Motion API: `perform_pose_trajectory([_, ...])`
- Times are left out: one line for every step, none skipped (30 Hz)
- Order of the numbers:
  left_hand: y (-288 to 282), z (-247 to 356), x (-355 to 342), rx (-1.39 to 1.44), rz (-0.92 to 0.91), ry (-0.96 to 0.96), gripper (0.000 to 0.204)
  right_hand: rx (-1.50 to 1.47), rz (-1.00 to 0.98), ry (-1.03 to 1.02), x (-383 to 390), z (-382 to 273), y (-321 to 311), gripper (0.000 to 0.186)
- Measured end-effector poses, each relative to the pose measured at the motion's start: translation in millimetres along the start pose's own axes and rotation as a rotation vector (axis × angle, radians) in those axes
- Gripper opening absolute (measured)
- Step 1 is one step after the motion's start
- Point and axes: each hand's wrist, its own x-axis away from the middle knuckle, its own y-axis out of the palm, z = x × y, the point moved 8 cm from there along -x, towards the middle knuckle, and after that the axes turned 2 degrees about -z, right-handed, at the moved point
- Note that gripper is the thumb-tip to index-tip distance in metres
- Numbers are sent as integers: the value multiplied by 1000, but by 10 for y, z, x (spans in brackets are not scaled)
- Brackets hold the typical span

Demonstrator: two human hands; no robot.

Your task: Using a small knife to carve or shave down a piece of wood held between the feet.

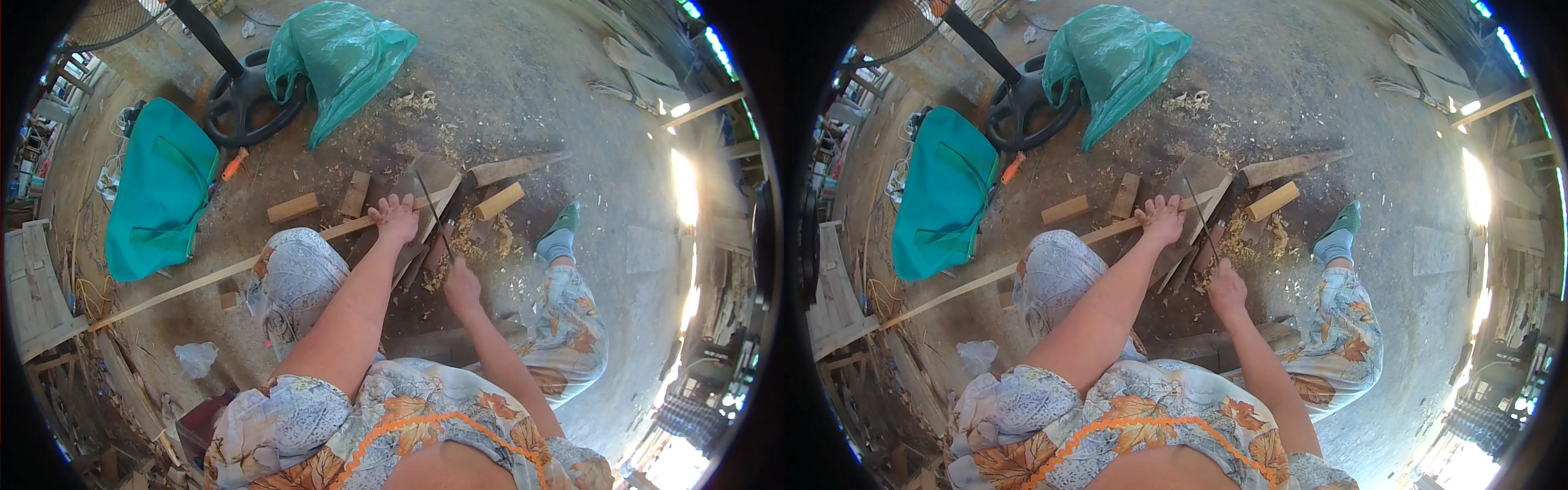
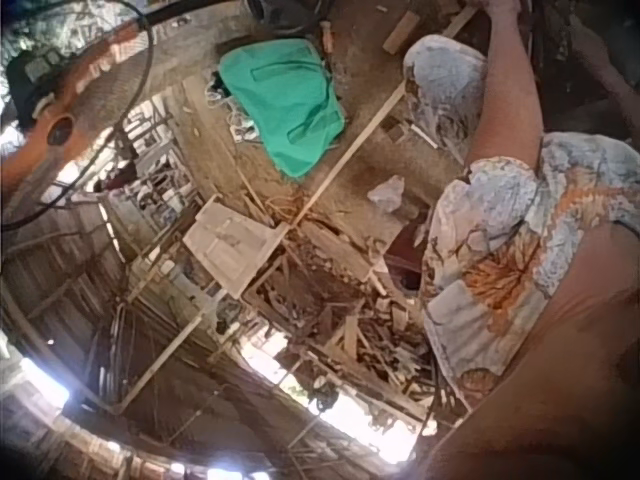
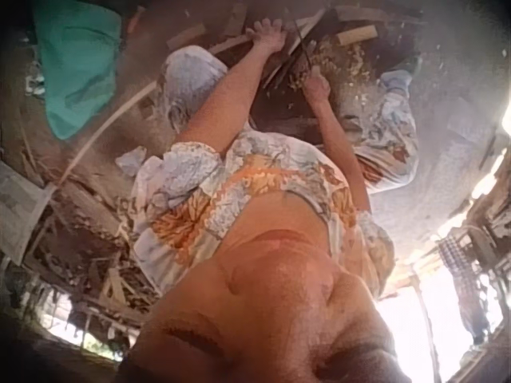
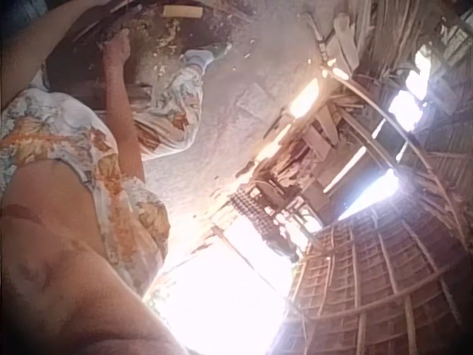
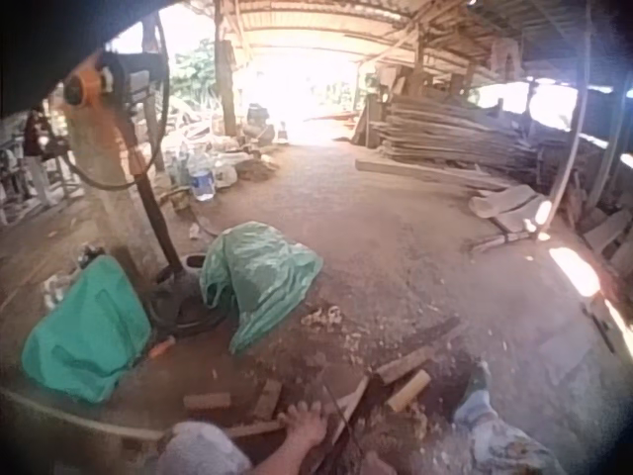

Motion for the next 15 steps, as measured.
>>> perform_pose_trajectory([22, 38, -4, 2, -10, 7, 31, 4, -1, 12, -133, -10, -8, 15])
perform_pose_trajectory([40, 100, -21, 1, -3, 30, 32, 6, 18, 30, -303, -16, -32, 15])
perform_pose_trajectory([63, 146, -28, 1, 5, 52, 32, 9, 38, 46, -375, -3, -40, 15])
perform_pose_trajectory([55, 122, -28, 2, 10, 45, 32, 9, 36, 38, -380, -46, -25, 15])
perform_pose_trajectory([62, 100, -9, -2, 16, 28, 31, 1, 29, 21, -343, -84, -13, 13])
perform_pose_trajectory([64, 87, -10, -4, 20, 14, 30, -7, 22, 6, -292, -99, -4, 11])
perform_pose_trajectory([51, 54, -20, -2, 22, 4, 30, -5, 16, -2, -180, -63, 24, 11])
perform_pose_trajectory([44, 34, -35, -6, -2, -6, 31, -11, 1, 27, -18, 31, 45, 12])
perform_pose_trajectory([44, 13, -44, -10, -26, -16, 32, -17, -14, 56, 100, 101, 70, 12])
perform_pose_trajectory([39, 13, -52, -6, -28, -17, 32, -13, -16, 56, 166, 112, 52, 12])
perform_pose_trajectory([29, -2, -57, -3, -27, -18, 32, -13, -49, 99, 224, 144, 51, 14])
perform_pose_trajectory([26, -26, -57, 0, -25, -21, 32, -14, -83, 140, 252, 172, 66, 15])
perform_pose_trajectory([49, -27, -42, 6, -28, -21, 32, -8, -84, 142, 191, 137, 50, 15])
perform_pose_trajectory([54, -16, -45, -4, 2, -12, 32, -11, -71, 98, 12, 11, 23, 16])
perform_pose_trajectory([58, -2, -43, -17, 30, -1, 33, -17, -58, 56, -166, -122, 9, 17])
